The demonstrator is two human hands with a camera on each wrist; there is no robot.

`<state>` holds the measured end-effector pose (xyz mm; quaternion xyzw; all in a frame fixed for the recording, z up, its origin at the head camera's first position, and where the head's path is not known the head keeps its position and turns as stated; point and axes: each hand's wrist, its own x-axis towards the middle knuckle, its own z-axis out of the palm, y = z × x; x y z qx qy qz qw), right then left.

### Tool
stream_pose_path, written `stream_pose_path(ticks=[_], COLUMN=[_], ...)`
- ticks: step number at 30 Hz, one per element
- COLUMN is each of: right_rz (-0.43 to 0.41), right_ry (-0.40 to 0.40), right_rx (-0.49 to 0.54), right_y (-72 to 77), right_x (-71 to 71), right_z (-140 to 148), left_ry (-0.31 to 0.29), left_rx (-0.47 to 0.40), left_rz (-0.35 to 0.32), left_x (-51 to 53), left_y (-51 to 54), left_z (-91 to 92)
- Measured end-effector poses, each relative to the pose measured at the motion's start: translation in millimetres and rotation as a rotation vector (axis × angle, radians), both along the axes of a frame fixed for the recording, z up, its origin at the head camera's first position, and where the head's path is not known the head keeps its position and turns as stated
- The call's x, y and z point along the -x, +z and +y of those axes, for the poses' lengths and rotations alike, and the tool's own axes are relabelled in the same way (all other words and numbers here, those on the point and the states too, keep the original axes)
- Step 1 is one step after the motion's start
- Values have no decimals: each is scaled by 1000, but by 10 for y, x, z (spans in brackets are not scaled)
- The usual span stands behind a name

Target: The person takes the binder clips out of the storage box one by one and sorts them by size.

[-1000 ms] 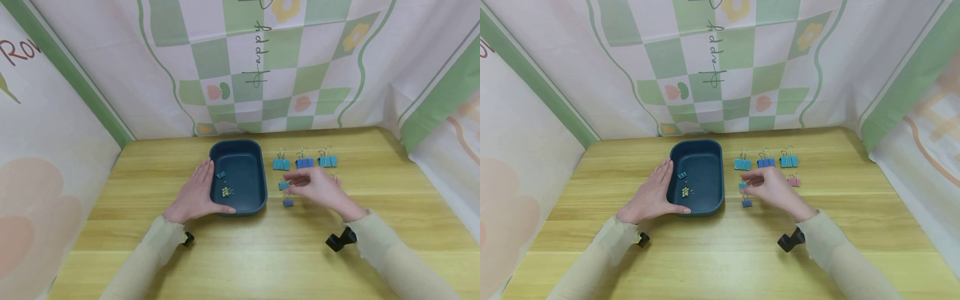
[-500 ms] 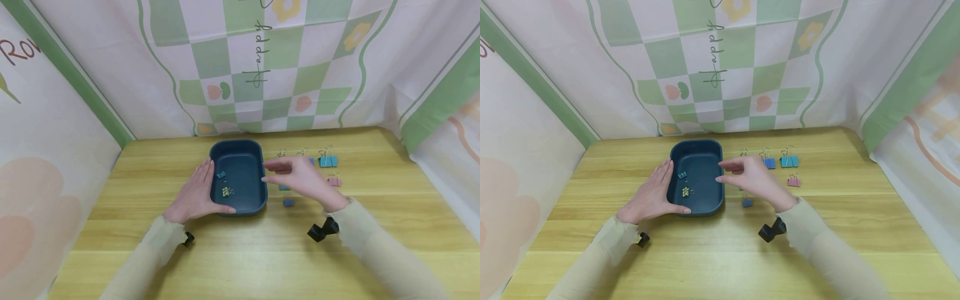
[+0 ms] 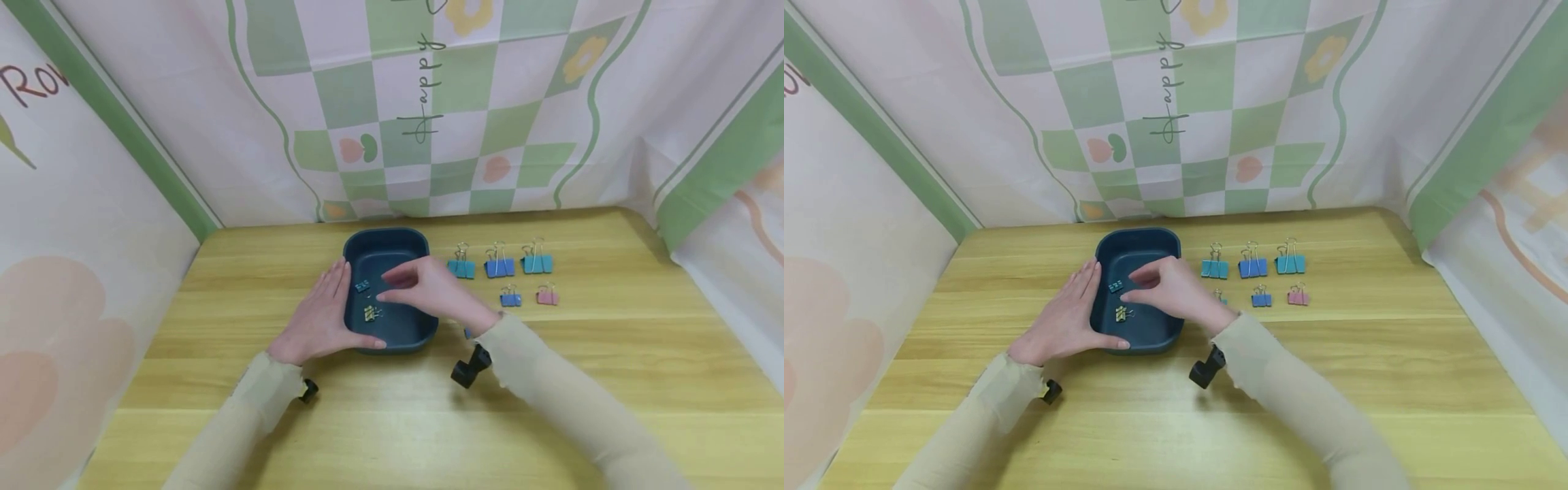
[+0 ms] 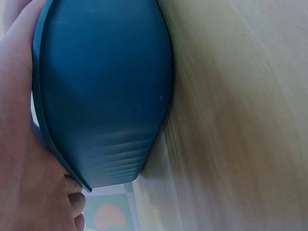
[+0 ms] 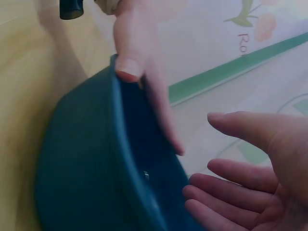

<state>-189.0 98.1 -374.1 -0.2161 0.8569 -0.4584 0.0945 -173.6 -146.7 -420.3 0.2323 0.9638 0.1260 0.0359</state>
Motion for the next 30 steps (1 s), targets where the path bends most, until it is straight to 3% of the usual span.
stream_pose_path(ticks=[13, 30], right_rz=[-44, 26], right_ry=[-44, -72], right_rx=[-160, -338], right_y=[-289, -399], right_x=[125, 146], right_z=[-316, -437], left_ry=[-14, -26], left_rx=[16, 12], left_rz=[10, 12], left_x=[0, -5], left_y=[-7, 21], left_z=[0, -8])
